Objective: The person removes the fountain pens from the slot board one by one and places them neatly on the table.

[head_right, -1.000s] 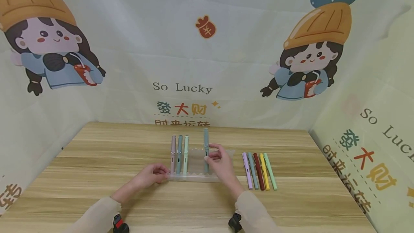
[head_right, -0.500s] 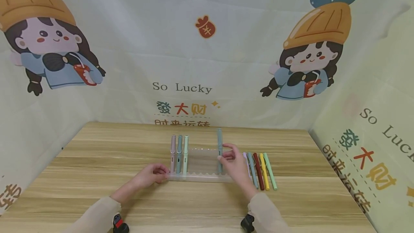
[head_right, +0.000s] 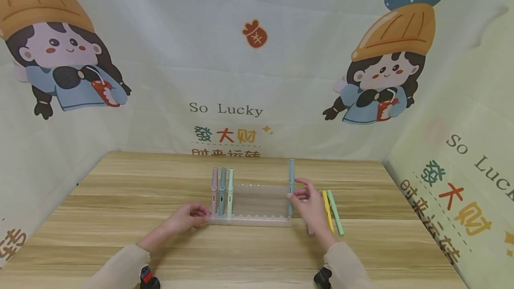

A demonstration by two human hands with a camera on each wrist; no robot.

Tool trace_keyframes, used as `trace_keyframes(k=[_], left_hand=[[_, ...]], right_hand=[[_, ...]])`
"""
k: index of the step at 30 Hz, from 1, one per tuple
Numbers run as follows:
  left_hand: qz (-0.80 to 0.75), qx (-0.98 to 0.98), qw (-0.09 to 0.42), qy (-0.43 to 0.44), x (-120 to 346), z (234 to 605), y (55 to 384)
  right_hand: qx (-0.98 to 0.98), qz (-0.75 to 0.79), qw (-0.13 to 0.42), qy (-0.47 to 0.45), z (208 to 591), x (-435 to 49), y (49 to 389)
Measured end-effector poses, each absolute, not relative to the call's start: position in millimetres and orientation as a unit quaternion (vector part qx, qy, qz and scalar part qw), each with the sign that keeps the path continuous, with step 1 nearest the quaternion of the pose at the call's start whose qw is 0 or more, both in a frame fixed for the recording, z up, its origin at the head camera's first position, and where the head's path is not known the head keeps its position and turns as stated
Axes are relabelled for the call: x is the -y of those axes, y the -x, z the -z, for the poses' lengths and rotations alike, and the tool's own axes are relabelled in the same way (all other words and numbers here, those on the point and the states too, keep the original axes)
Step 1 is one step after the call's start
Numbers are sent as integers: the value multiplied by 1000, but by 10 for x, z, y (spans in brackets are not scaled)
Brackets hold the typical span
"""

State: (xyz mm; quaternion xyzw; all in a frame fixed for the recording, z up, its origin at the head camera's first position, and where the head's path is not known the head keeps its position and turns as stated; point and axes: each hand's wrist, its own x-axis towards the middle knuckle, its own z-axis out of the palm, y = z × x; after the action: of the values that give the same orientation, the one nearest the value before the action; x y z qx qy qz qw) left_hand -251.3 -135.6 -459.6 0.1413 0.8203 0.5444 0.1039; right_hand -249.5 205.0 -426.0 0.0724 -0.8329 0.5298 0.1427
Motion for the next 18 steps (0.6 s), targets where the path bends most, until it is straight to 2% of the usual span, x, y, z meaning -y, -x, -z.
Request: trace_keyframes(k=[18], left_hand=[[-545, -821, 108, -133, 1348, 4601, 2522]], right_hand=[[840, -526, 126, -44, 4236, -2502, 2459]])
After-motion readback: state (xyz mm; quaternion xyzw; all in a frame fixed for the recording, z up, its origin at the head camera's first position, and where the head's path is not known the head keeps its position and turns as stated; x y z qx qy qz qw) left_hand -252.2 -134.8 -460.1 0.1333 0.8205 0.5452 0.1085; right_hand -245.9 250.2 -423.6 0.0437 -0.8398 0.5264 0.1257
